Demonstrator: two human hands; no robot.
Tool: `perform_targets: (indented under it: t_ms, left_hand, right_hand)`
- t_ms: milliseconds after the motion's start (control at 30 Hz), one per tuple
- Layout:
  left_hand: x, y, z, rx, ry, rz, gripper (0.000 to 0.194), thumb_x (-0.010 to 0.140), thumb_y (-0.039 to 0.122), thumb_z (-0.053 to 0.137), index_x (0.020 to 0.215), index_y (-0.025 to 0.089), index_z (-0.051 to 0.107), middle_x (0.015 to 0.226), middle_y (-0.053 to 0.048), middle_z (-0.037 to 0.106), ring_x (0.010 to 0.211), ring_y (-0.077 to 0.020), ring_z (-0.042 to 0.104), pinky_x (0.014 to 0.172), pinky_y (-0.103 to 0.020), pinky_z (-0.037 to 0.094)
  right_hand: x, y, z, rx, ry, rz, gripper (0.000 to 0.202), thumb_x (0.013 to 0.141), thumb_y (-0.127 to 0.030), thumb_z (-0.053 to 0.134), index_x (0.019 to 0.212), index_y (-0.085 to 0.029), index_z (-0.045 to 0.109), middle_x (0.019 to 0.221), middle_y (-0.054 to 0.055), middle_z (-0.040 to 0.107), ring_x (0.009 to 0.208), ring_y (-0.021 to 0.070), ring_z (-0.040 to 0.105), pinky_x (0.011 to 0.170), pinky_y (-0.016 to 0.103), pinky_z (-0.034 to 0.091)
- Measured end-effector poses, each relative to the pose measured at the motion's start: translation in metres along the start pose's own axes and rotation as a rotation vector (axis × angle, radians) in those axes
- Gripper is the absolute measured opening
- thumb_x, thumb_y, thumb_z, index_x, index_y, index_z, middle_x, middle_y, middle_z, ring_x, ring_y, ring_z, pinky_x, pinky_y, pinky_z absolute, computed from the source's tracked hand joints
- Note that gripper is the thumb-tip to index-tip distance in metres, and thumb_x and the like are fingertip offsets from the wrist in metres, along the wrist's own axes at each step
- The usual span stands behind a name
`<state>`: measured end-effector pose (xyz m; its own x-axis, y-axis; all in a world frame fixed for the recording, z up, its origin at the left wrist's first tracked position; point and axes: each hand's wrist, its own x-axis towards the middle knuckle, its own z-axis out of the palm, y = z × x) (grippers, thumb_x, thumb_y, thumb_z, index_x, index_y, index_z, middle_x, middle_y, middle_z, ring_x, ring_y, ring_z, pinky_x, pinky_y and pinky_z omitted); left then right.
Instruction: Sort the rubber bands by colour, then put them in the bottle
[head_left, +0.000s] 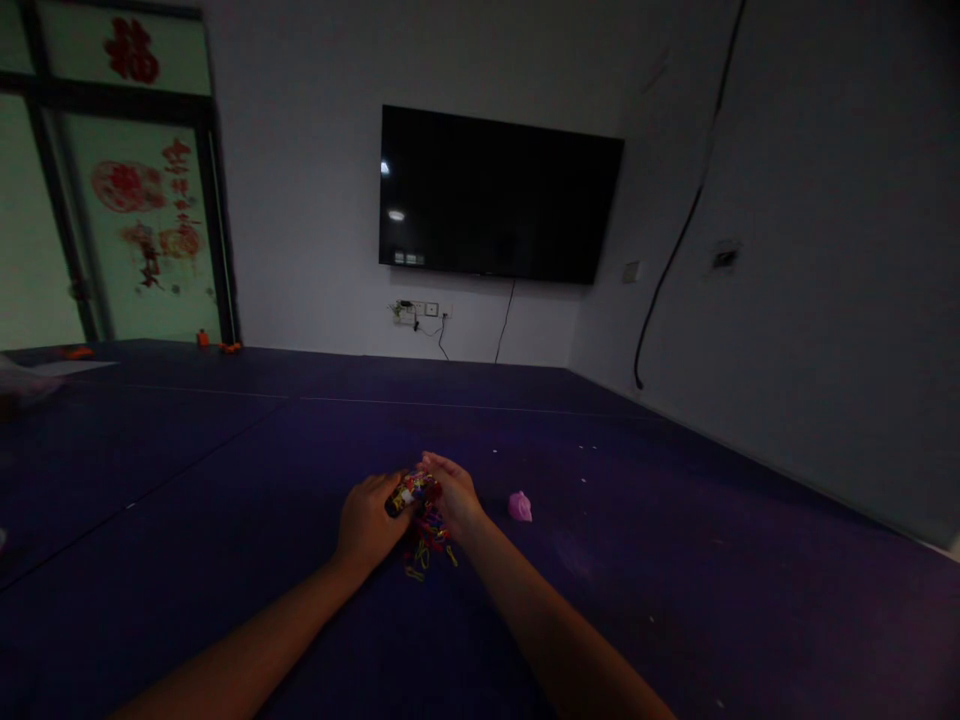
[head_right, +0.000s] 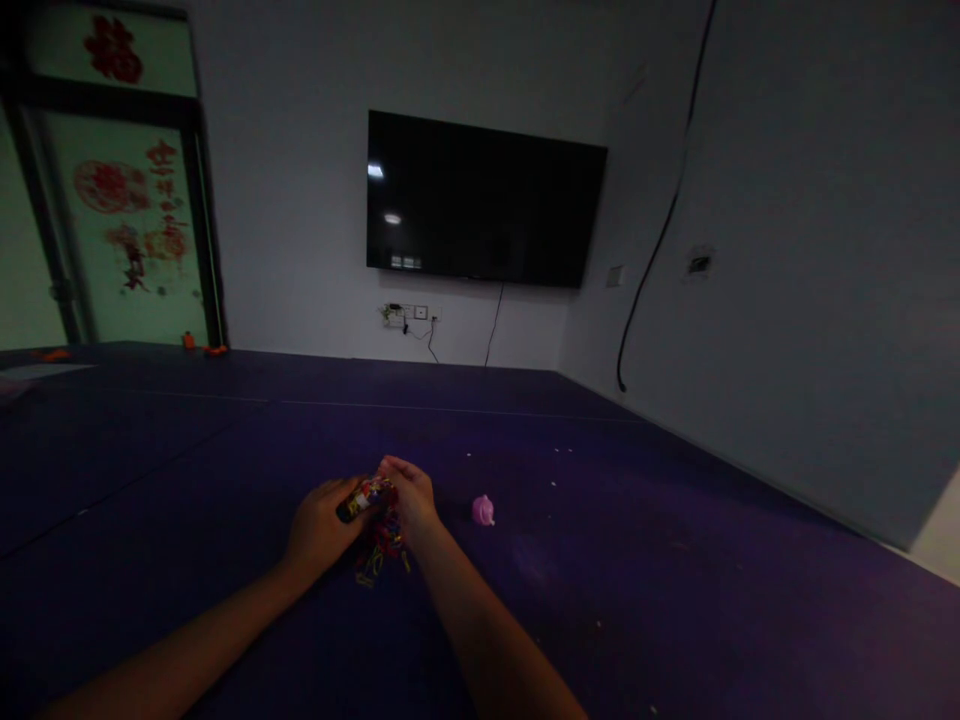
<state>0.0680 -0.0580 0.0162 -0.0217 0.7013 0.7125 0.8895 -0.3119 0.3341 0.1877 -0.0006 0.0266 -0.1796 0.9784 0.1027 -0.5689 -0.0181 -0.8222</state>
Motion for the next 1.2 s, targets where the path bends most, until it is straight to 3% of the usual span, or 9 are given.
perform_targets:
  t_ms: [367,533,667,833,933,1200]
  left_hand:
    - [0.0,-0.002,0.001,-0.124,-0.025,-0.019,0.031,0.076,0.033,0.059,0.105,0.022,0.061,0.097,-0.006,0.068,0.091,-0.0239,0.062,0.08,-0.036,0.046]
    - [0.001,0.0,0.001,-0.154,-0.023,-0.032,0.032,0.074,0.032,0.061,0.105,0.023,0.061,0.097,-0.006,0.068,0.09,-0.0241,0.062,0.08,-0.038,0.047]
    - [0.002,0.001,0.0,-0.208,0.002,-0.071,0.032,0.076,0.035,0.059,0.104,0.02,0.061,0.098,-0.007,0.068,0.09,-0.023,0.062,0.08,-0.036,0.047]
    - [0.004,-0.002,0.001,-0.295,0.056,-0.157,0.037,0.08,0.043,0.053,0.105,0.017,0.058,0.098,-0.008,0.067,0.089,-0.022,0.063,0.078,-0.035,0.048]
    - [0.005,-0.003,0.001,-0.353,0.058,-0.19,0.038,0.081,0.045,0.052,0.105,0.016,0.056,0.097,-0.009,0.067,0.087,-0.0217,0.063,0.077,-0.035,0.048]
    - [0.003,-0.003,0.001,-0.393,0.05,-0.146,0.036,0.08,0.042,0.053,0.106,0.018,0.057,0.097,-0.009,0.067,0.087,-0.0224,0.062,0.079,-0.037,0.048]
  right_hand:
    - [-0.001,-0.006,0.003,-0.2,-0.018,-0.166,0.031,0.055,-0.043,0.076,0.07,-0.017,0.069,0.066,0.001,0.068,0.058,0.013,0.058,0.061,0.025,0.044]
    - [-0.003,-0.007,0.006,-0.141,-0.035,-0.156,0.042,0.069,-0.058,0.06,0.072,-0.017,0.069,0.071,0.005,0.069,0.061,0.0154,0.06,0.062,0.027,0.046]
    - [-0.002,-0.007,0.006,-0.14,-0.039,-0.158,0.049,0.072,-0.063,0.053,0.073,-0.017,0.069,0.071,0.006,0.069,0.065,0.0173,0.061,0.065,0.029,0.047]
    - [-0.011,-0.007,-0.001,-0.429,-0.059,-0.454,0.038,0.077,-0.054,0.055,0.093,-0.023,0.069,0.098,0.005,0.068,0.096,0.0208,0.058,0.089,0.033,0.041]
    - [-0.02,-0.004,-0.004,-0.581,-0.102,-0.615,0.035,0.082,-0.047,0.053,0.107,-0.025,0.064,0.11,0.005,0.063,0.105,0.0207,0.054,0.096,0.035,0.036]
    - [-0.028,-0.003,-0.005,-0.743,-0.18,-0.742,0.032,0.085,-0.043,0.048,0.11,-0.029,0.062,0.121,0.005,0.057,0.115,0.0225,0.046,0.103,0.04,0.028]
